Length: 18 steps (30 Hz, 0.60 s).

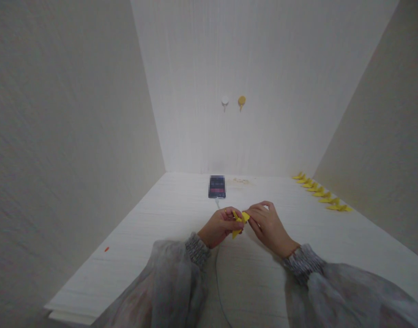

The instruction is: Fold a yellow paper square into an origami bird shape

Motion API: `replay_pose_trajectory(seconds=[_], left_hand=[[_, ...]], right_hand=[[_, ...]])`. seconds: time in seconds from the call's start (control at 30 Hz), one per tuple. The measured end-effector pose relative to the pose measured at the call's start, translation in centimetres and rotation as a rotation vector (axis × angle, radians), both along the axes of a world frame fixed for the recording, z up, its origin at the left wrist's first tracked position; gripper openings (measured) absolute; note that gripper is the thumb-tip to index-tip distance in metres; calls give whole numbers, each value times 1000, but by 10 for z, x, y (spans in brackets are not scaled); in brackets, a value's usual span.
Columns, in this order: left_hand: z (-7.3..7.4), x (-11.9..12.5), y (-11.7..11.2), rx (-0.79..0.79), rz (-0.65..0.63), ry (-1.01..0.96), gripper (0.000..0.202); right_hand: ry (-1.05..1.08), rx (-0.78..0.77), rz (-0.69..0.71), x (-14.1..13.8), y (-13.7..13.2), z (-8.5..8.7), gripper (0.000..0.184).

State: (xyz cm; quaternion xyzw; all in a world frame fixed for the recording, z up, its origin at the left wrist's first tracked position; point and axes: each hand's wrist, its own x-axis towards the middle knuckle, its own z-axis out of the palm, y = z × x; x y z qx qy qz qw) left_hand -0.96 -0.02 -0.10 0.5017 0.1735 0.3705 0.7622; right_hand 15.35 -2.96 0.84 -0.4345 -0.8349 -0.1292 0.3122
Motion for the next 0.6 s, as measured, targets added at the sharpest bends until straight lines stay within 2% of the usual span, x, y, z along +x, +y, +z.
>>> replay_pose_trajectory(seconds=[0.27, 0.6], left_hand=[[-4, 0, 2, 20, -2, -1, 28], [-2, 0, 1, 23, -19, -14, 28]], right_hand=[[-22, 27, -5, 3, 0, 2, 18], [31, -55, -38, -1, -2, 3, 20]])
